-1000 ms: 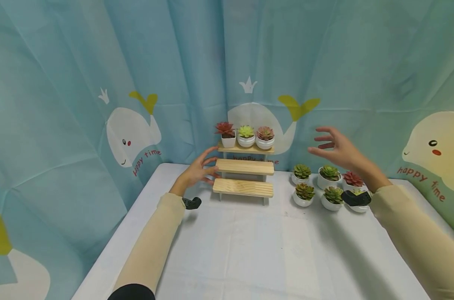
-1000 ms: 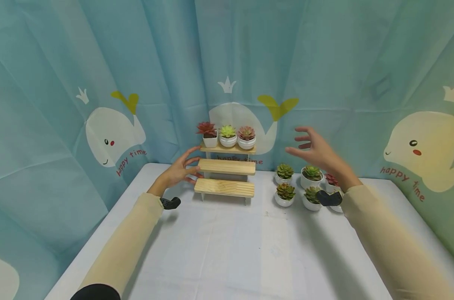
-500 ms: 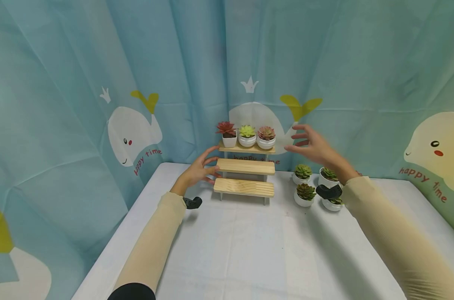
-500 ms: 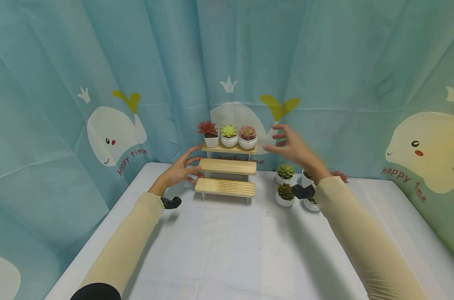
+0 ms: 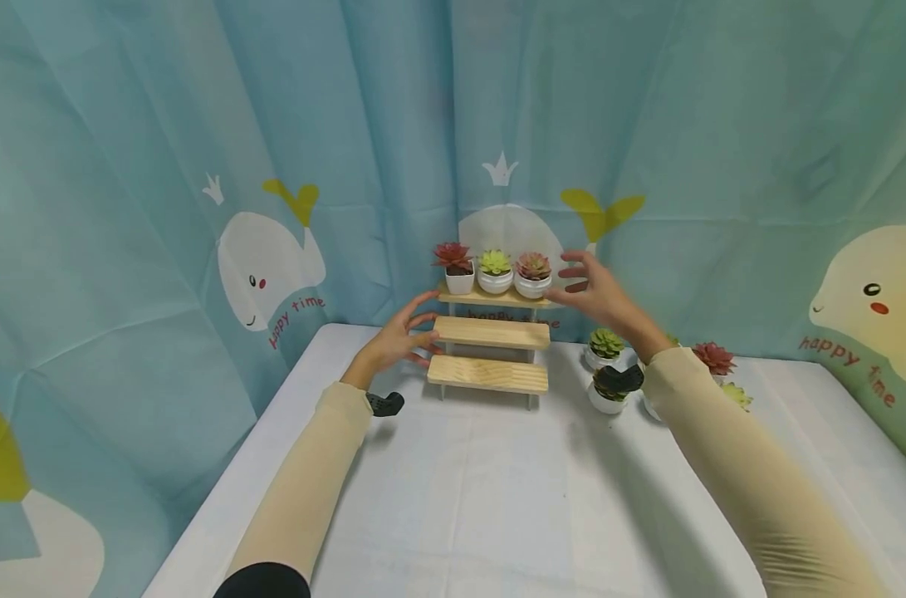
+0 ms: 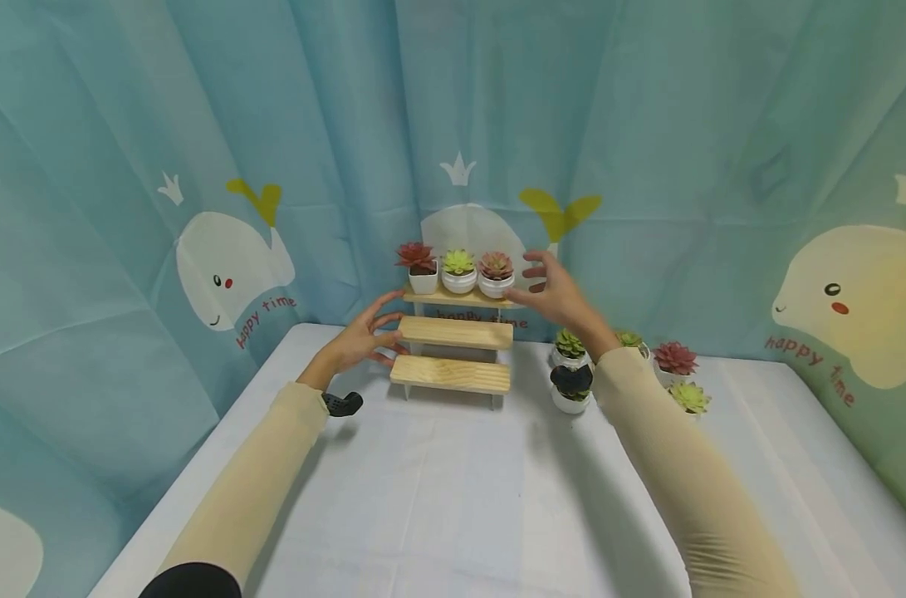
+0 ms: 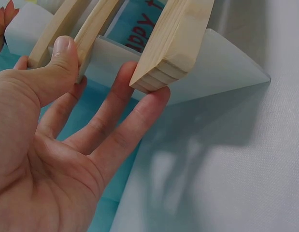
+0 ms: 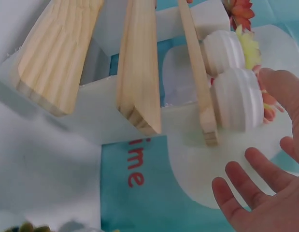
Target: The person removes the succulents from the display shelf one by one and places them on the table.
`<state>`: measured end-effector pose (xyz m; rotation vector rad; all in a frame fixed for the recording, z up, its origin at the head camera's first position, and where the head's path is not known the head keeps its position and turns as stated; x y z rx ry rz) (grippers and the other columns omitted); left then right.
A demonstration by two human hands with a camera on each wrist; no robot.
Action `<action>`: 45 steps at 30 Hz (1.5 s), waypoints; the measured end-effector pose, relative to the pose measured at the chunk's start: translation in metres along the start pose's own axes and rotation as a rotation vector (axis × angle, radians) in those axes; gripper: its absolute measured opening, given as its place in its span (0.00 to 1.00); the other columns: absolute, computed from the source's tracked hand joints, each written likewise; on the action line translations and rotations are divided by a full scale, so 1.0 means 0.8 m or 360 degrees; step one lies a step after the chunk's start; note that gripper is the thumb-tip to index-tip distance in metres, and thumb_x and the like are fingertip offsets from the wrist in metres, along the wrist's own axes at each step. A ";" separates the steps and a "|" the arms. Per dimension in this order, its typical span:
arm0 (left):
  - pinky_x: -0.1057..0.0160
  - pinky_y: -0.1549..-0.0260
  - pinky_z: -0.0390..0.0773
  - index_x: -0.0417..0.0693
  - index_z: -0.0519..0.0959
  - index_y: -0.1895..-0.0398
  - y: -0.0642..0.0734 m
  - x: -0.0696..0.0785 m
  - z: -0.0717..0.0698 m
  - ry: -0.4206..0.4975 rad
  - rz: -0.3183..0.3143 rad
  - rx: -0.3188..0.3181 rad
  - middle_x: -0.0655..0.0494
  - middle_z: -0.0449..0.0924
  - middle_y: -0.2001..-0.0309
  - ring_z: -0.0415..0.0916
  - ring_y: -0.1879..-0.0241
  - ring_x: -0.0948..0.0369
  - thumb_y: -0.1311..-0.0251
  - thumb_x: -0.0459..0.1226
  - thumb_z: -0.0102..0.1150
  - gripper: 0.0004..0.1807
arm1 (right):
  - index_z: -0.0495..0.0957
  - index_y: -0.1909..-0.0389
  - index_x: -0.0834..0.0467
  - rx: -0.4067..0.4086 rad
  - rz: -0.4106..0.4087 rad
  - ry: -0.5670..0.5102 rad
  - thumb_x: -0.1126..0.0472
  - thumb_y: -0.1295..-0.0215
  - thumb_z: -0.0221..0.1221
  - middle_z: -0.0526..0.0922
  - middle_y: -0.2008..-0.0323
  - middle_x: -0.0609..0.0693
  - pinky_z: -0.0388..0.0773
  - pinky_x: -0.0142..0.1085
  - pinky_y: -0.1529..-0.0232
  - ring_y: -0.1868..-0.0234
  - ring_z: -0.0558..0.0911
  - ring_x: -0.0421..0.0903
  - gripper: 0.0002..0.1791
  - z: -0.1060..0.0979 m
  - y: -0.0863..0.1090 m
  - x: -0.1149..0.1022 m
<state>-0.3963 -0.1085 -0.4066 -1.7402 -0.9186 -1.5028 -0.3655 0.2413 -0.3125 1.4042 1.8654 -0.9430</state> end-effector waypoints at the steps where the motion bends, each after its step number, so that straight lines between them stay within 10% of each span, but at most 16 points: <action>1: 0.43 0.61 0.85 0.70 0.49 0.17 0.000 -0.001 0.001 0.0005 -0.0004 -0.0005 0.42 0.50 0.20 0.79 0.46 0.32 0.25 0.31 0.57 0.43 | 0.56 0.21 0.58 0.0006 0.0005 -0.0008 0.51 0.32 0.69 0.70 0.31 0.66 0.74 0.60 0.38 0.33 0.73 0.65 0.45 0.003 -0.001 0.002; 45: 0.42 0.59 0.85 0.71 0.49 0.17 0.001 0.002 -0.001 0.0001 -0.0005 0.0005 0.43 0.50 0.20 0.82 0.49 0.37 0.25 0.33 0.57 0.43 | 0.60 0.25 0.62 0.0157 0.0067 -0.0123 0.51 0.31 0.68 0.71 0.32 0.65 0.75 0.54 0.38 0.36 0.75 0.62 0.41 0.042 -0.027 0.014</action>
Point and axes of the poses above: each hand's wrist, its own y-axis away from the middle knuckle, its own z-axis out of the palm, x = y × z, the point moved 3 cm from there along -y, towards the middle knuckle
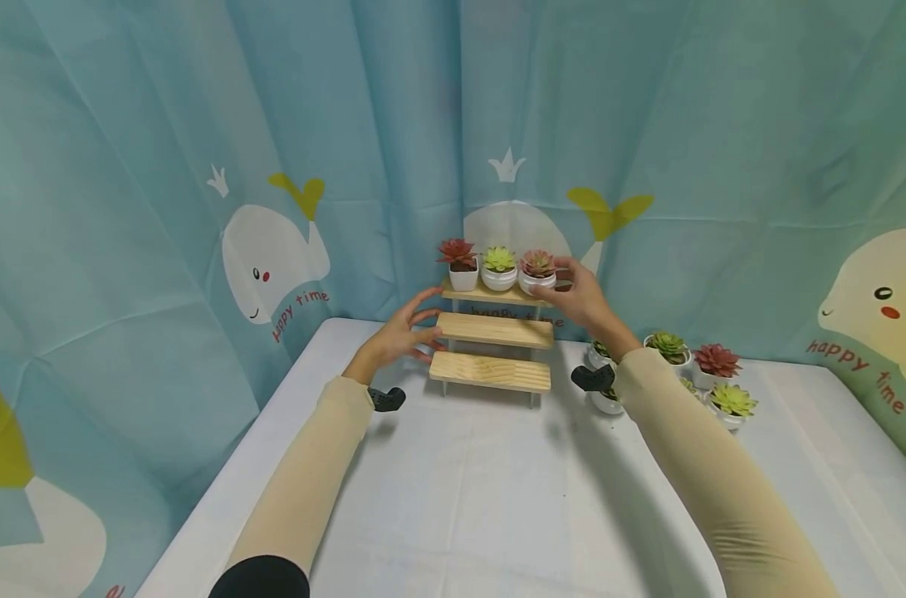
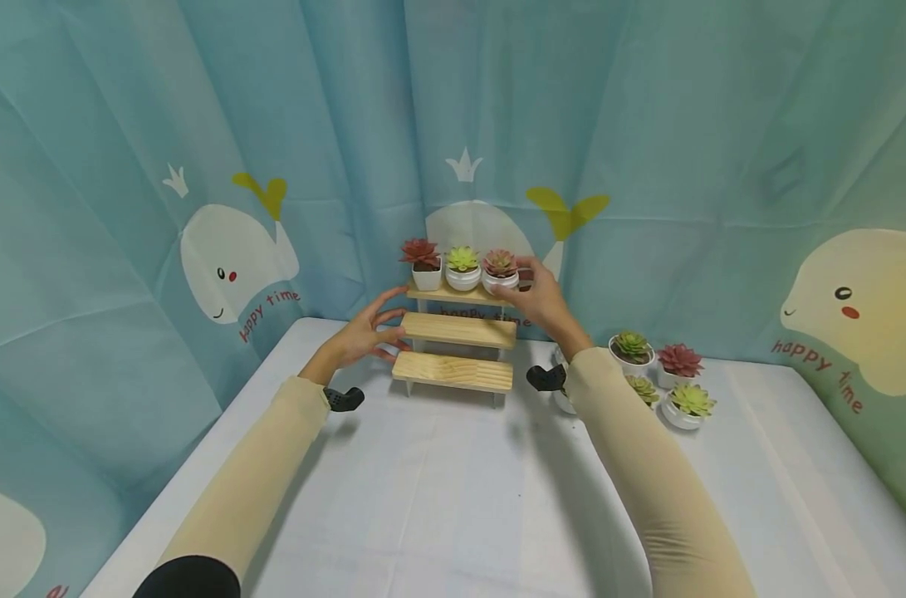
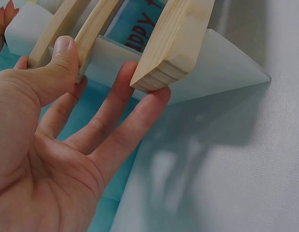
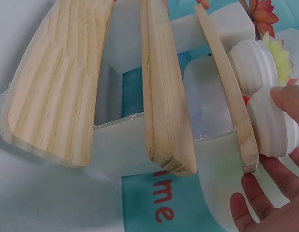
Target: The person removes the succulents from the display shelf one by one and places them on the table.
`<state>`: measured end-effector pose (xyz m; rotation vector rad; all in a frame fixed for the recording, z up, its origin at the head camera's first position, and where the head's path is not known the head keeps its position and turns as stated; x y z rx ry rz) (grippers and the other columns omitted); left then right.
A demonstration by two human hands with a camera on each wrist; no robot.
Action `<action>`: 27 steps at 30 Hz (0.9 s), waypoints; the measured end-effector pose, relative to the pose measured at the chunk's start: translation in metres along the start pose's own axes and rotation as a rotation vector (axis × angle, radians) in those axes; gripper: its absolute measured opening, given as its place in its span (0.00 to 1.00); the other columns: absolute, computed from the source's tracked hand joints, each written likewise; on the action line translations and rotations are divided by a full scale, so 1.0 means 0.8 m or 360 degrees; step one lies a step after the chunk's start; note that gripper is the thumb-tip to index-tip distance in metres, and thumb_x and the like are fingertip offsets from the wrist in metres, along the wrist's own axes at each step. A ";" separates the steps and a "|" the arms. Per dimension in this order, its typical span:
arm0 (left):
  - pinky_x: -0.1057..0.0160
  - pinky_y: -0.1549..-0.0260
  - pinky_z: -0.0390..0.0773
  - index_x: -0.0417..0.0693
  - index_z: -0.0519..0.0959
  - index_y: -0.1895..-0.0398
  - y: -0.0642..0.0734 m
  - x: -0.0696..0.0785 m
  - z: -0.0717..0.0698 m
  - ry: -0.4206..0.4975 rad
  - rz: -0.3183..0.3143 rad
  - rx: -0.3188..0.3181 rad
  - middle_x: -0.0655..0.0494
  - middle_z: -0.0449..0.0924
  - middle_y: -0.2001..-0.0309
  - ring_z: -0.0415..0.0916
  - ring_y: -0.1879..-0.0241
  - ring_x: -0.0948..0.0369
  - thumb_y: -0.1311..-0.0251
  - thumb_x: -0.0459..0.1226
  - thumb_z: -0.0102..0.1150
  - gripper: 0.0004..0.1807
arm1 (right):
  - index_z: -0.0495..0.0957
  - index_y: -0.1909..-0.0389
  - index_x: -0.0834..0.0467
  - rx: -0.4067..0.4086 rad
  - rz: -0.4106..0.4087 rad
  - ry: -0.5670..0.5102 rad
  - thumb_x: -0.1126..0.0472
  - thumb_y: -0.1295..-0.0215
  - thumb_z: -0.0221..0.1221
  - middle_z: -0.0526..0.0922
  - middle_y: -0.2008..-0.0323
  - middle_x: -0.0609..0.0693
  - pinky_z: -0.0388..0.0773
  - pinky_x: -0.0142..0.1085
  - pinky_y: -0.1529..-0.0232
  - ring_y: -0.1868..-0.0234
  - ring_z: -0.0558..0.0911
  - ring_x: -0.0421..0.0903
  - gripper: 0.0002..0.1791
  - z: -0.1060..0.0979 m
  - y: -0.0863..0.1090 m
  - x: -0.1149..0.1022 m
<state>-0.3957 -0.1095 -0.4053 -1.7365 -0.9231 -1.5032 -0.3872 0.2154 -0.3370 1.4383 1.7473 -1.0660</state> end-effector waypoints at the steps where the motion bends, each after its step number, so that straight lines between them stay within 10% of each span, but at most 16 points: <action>1: 0.42 0.59 0.85 0.71 0.49 0.17 0.000 0.000 0.000 -0.0001 0.0002 0.0001 0.43 0.50 0.20 0.82 0.49 0.38 0.25 0.32 0.57 0.43 | 0.60 0.25 0.62 0.0000 0.0000 -0.0006 0.52 0.31 0.68 0.71 0.32 0.65 0.75 0.54 0.38 0.36 0.75 0.62 0.41 0.000 0.000 0.000; 27: 0.40 0.58 0.84 0.72 0.49 0.17 0.005 0.004 0.003 -0.0019 -0.0011 0.0015 0.43 0.49 0.19 0.78 0.45 0.31 0.25 0.33 0.57 0.43 | 0.65 0.28 0.63 0.0066 -0.0077 0.0063 0.54 0.34 0.70 0.76 0.38 0.65 0.78 0.51 0.44 0.42 0.79 0.61 0.39 -0.006 0.009 -0.006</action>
Point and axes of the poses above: each hand's wrist, its own y-axis away from the middle knuckle, its own z-axis out of the palm, x = y × z, the point moved 3 cm from there along -y, towards the middle knuckle
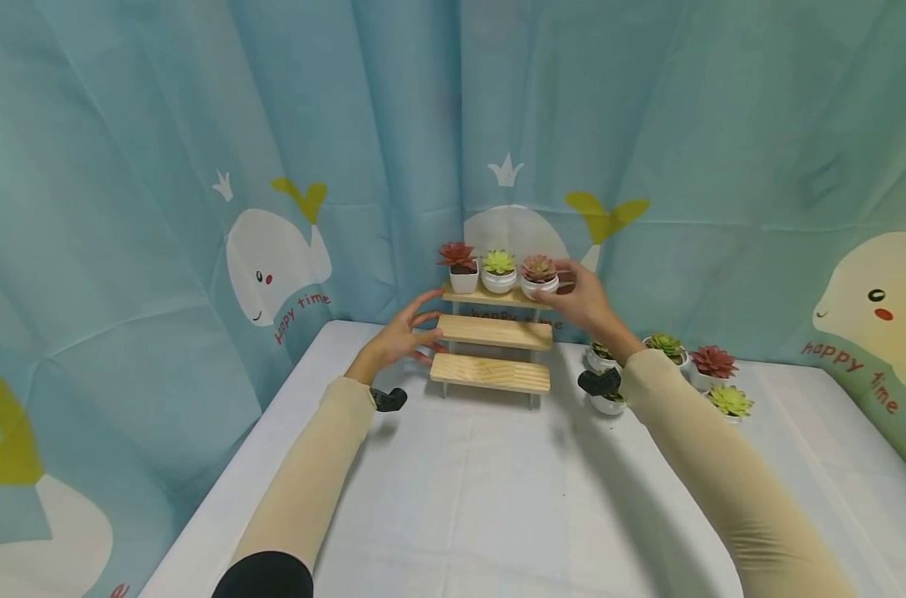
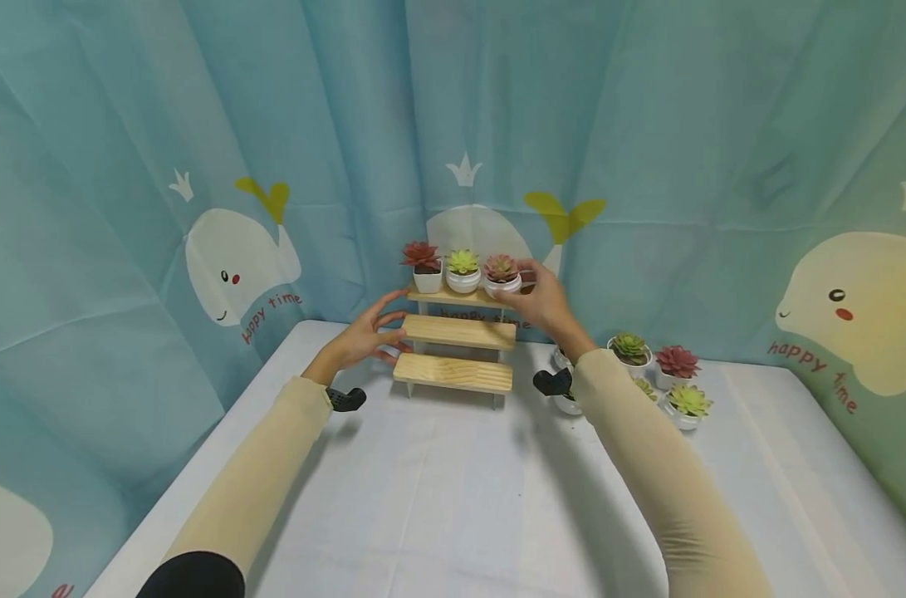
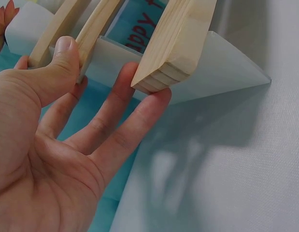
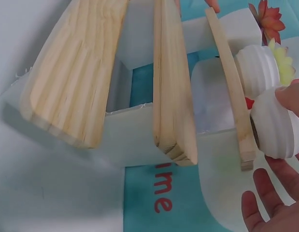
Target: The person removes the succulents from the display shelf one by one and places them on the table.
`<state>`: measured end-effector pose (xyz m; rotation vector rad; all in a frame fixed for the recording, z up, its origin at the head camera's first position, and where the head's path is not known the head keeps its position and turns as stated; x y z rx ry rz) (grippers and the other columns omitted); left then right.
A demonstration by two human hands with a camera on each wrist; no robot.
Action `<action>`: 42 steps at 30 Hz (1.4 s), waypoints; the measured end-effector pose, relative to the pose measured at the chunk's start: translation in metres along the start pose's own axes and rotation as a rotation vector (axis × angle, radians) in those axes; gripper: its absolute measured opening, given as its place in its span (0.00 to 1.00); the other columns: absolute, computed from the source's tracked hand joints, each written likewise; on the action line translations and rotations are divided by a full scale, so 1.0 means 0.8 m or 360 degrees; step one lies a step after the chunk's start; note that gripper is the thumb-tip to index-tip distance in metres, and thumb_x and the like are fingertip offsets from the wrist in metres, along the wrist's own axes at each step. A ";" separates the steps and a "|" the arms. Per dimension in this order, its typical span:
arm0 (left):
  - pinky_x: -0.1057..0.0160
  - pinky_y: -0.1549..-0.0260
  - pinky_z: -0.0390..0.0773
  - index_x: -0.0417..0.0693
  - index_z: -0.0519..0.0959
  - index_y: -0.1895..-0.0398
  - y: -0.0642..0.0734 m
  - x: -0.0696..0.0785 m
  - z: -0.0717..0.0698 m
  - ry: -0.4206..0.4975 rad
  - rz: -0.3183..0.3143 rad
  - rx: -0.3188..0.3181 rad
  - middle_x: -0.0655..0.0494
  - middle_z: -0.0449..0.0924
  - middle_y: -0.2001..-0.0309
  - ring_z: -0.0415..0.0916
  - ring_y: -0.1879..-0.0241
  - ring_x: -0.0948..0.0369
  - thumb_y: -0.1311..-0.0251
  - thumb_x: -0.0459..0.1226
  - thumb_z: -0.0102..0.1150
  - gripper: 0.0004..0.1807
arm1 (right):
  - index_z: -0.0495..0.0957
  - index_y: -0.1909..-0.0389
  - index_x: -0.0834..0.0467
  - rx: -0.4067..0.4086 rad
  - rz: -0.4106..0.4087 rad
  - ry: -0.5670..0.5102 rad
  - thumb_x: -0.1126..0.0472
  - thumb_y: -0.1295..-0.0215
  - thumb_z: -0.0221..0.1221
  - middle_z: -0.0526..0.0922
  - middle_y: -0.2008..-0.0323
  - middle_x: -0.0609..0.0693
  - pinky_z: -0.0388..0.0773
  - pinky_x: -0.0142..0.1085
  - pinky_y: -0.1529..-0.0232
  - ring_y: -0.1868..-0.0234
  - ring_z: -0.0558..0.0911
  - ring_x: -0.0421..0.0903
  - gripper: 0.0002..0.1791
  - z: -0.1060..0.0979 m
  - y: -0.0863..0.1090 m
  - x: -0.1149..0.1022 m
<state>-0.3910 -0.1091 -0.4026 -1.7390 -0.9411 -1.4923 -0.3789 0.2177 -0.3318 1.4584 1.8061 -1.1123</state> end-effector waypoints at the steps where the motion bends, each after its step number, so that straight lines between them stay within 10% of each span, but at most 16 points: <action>1: 0.39 0.58 0.84 0.71 0.49 0.17 0.000 0.000 0.000 0.0000 -0.0002 0.0000 0.42 0.49 0.19 0.77 0.44 0.31 0.26 0.33 0.57 0.43 | 0.65 0.28 0.63 -0.0002 -0.0002 0.0004 0.53 0.34 0.70 0.76 0.38 0.65 0.78 0.51 0.45 0.42 0.78 0.61 0.39 -0.002 0.001 -0.001; 42: 0.43 0.60 0.85 0.71 0.49 0.17 -0.003 -0.001 -0.002 0.0012 -0.0006 -0.0015 0.43 0.49 0.19 0.81 0.47 0.37 0.25 0.33 0.56 0.43 | 0.65 0.26 0.58 -0.0168 -0.0170 0.0132 0.51 0.33 0.69 0.74 0.34 0.63 0.74 0.56 0.43 0.41 0.76 0.60 0.39 -0.046 0.090 -0.008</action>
Point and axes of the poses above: each hand's wrist, its own y-axis away from the middle knuckle, its own z-axis out of the palm, x = y × z, the point moved 3 cm from there along -y, towards the middle knuckle
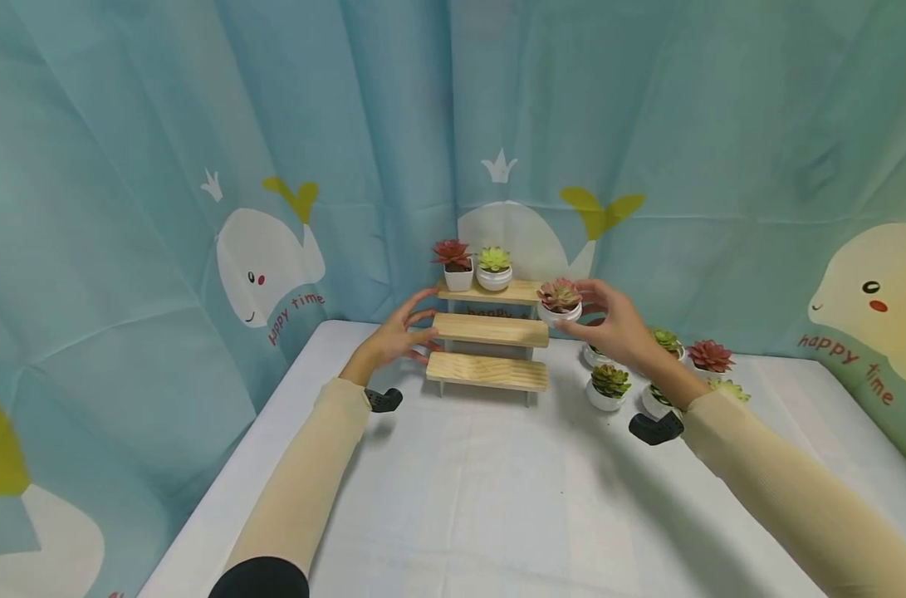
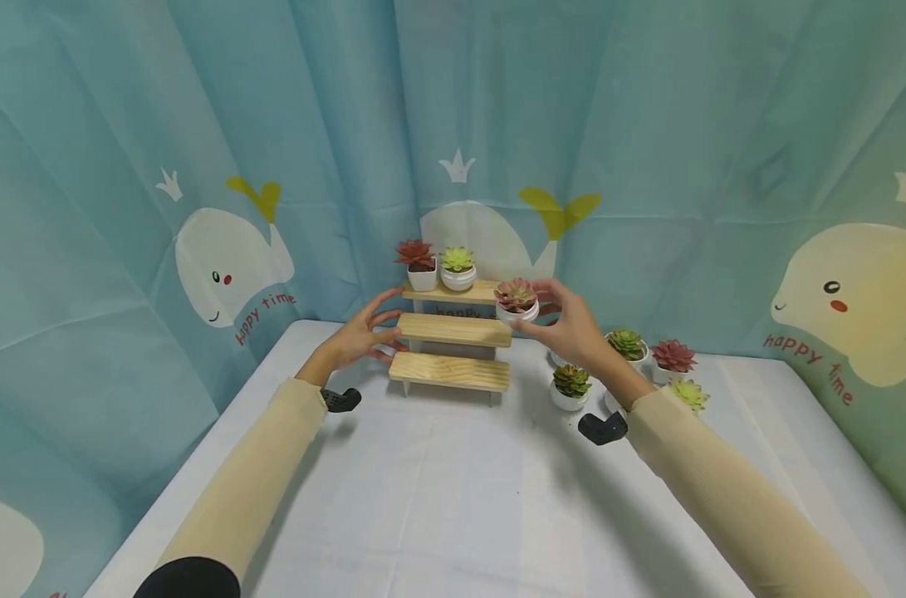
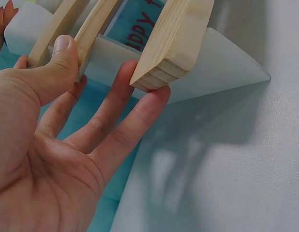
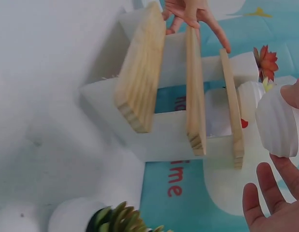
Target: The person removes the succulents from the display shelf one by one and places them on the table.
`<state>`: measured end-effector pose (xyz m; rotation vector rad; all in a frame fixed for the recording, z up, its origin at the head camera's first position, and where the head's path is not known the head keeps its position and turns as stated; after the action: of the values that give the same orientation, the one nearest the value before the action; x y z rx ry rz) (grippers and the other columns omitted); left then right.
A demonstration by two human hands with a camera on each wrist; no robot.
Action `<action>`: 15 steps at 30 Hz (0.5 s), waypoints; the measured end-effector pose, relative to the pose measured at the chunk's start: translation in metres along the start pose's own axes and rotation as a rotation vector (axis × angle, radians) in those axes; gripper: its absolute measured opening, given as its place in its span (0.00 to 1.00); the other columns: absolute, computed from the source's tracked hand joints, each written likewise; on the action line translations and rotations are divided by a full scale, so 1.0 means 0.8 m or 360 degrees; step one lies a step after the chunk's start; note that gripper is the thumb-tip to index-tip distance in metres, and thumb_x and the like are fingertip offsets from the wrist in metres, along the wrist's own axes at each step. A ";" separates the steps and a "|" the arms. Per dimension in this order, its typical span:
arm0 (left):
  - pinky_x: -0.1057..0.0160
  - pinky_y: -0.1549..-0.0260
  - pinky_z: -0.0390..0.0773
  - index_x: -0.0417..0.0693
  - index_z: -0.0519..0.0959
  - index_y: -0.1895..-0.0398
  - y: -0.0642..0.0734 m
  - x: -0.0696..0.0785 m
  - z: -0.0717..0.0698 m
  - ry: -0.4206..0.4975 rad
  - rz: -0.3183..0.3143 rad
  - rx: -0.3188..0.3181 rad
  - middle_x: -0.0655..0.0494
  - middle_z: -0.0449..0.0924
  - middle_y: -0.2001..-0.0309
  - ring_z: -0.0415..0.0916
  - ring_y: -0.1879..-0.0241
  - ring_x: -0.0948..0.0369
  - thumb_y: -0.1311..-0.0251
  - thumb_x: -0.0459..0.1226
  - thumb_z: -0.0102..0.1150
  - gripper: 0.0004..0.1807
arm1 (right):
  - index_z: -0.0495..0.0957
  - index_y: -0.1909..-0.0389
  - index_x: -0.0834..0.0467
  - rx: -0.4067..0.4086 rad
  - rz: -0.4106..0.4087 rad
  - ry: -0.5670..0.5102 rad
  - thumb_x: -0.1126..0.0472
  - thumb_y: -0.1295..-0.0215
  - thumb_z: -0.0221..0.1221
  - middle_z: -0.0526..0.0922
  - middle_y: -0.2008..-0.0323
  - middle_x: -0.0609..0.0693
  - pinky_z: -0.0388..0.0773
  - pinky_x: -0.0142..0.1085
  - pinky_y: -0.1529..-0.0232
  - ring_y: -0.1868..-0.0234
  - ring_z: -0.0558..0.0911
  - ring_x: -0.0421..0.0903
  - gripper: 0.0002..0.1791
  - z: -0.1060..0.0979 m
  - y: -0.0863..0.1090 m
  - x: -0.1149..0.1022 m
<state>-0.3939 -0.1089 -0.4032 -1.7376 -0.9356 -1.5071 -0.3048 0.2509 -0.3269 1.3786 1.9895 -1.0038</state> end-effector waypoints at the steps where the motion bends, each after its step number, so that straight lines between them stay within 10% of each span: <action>1: 0.43 0.60 0.85 0.71 0.49 0.17 0.000 0.000 0.000 0.0002 -0.0001 -0.0003 0.43 0.49 0.19 0.81 0.47 0.37 0.25 0.33 0.57 0.43 | 0.64 0.26 0.58 -0.0004 0.0001 -0.0002 0.51 0.32 0.69 0.74 0.33 0.63 0.74 0.56 0.43 0.40 0.76 0.60 0.39 0.000 0.004 0.001; 9: 0.39 0.57 0.84 0.71 0.49 0.17 -0.001 0.000 0.000 -0.0004 -0.0006 0.0011 0.43 0.49 0.19 0.80 0.47 0.36 0.25 0.33 0.57 0.43 | 0.65 0.27 0.56 0.0000 0.0044 0.0036 0.50 0.33 0.70 0.74 0.33 0.61 0.77 0.55 0.45 0.39 0.77 0.60 0.39 -0.006 0.033 0.014; 15: 0.39 0.57 0.84 0.71 0.49 0.17 -0.003 0.000 -0.002 -0.0011 -0.0007 0.0007 0.43 0.49 0.19 0.83 0.50 0.42 0.25 0.33 0.57 0.43 | 0.67 0.27 0.56 0.0004 0.0061 0.0030 0.52 0.33 0.70 0.77 0.36 0.58 0.78 0.34 0.51 0.42 0.78 0.56 0.37 -0.013 0.060 0.020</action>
<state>-0.3968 -0.1090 -0.4029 -1.7396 -0.9460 -1.5013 -0.2652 0.2783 -0.3463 1.4271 1.9682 -0.9804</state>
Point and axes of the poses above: each hand's wrist, its own y-axis away from the middle knuckle, its own z-axis out of the palm, x = y × z, the point moved 3 cm from there along -y, towards the middle knuckle
